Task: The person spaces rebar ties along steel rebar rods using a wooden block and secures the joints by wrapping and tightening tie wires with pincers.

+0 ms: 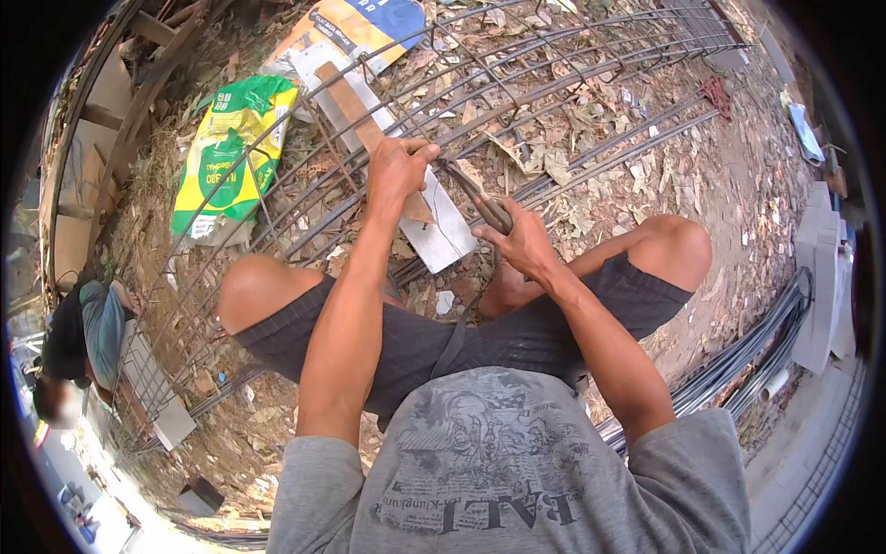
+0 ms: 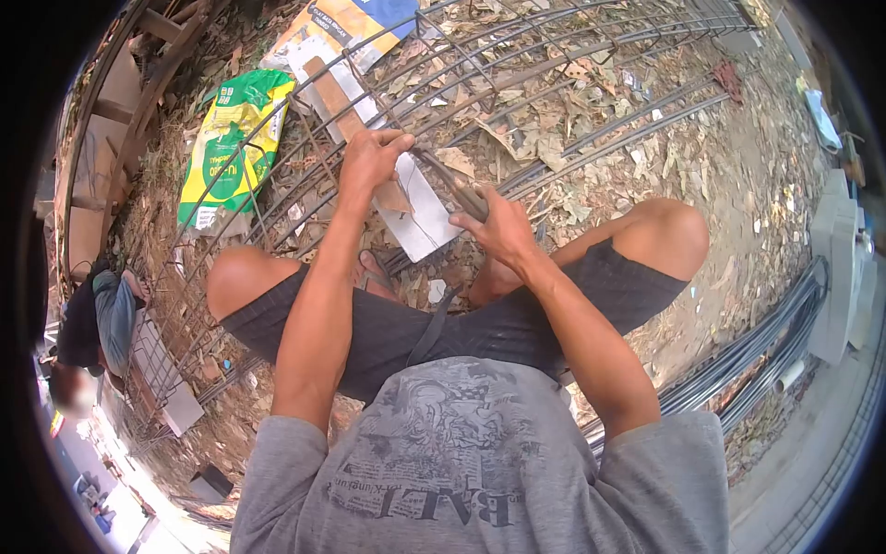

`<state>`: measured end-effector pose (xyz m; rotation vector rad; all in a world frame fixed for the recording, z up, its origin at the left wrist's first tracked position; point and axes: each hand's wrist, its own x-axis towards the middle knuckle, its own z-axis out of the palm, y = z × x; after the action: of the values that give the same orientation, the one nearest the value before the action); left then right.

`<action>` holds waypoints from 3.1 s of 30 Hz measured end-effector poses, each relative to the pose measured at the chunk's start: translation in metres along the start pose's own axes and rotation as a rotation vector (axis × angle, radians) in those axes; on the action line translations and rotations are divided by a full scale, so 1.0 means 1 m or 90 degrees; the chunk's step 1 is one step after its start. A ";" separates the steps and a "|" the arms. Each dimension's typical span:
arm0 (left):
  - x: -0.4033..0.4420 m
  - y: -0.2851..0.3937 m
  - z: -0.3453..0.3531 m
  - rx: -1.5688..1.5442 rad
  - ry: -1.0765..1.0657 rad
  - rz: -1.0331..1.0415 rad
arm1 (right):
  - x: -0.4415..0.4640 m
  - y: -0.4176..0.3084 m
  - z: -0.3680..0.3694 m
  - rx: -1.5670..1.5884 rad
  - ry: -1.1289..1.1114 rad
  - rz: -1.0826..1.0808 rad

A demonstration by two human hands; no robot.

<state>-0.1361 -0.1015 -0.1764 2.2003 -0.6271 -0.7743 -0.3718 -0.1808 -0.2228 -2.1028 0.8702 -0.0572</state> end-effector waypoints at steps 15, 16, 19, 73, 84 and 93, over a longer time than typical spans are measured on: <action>0.015 -0.004 -0.005 -0.043 -0.066 -0.048 | -0.023 -0.022 -0.027 -0.295 0.177 -0.123; 0.015 -0.005 -0.005 -0.035 -0.069 -0.053 | -0.024 -0.023 -0.025 -0.341 0.216 -0.150; 0.016 -0.006 0.000 -0.051 -0.043 -0.054 | -0.029 -0.030 -0.009 -0.244 0.137 -0.022; 0.007 -0.014 0.017 -0.012 0.073 0.021 | -0.024 -0.037 -0.035 -0.086 0.003 0.009; 0.010 -0.017 0.019 -0.034 0.083 0.036 | -0.019 -0.008 -0.011 0.619 -0.319 0.331; 0.016 -0.024 0.021 -0.020 0.074 0.054 | -0.016 -0.033 -0.033 0.237 -0.178 0.159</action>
<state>-0.1341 -0.1062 -0.2121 2.1584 -0.6414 -0.6050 -0.3767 -0.1803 -0.1741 -1.6003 0.8688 0.1890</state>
